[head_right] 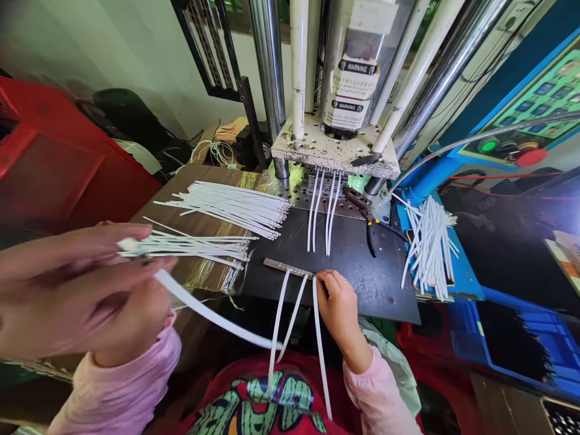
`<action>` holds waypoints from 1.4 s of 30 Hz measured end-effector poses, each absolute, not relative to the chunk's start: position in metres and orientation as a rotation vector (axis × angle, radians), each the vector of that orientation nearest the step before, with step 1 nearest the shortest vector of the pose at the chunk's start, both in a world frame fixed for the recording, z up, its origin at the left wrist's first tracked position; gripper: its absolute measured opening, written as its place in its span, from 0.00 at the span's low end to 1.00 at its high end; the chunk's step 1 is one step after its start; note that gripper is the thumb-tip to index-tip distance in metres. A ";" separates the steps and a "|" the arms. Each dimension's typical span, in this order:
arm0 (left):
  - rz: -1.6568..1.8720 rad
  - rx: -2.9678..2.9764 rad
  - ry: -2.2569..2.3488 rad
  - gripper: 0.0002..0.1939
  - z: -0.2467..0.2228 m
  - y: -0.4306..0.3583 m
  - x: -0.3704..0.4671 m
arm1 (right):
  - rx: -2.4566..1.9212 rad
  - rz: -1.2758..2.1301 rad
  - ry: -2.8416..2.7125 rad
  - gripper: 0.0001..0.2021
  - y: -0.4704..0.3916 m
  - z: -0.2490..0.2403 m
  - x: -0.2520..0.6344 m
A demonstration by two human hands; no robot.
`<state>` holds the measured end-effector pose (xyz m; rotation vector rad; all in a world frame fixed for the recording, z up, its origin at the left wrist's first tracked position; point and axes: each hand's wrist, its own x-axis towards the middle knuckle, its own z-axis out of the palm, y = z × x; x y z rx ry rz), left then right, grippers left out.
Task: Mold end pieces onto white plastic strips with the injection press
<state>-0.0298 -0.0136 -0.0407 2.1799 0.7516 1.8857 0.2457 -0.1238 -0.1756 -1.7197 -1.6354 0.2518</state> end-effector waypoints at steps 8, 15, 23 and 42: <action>1.259 2.145 0.803 0.08 -0.140 -0.009 0.025 | -1.725 0.225 -1.663 0.07 -0.123 -0.181 0.249; 1.052 2.054 0.804 0.04 -0.179 -0.005 0.035 | -1.846 0.125 -1.788 0.08 -0.127 -0.176 0.245; 0.934 2.232 0.765 0.06 -0.180 0.004 0.036 | -1.749 0.511 -1.743 0.07 -0.112 -0.163 0.277; 0.707 2.557 0.785 0.15 -0.185 -0.008 0.038 | -2.130 -0.066 -1.545 0.14 0.140 -0.136 0.407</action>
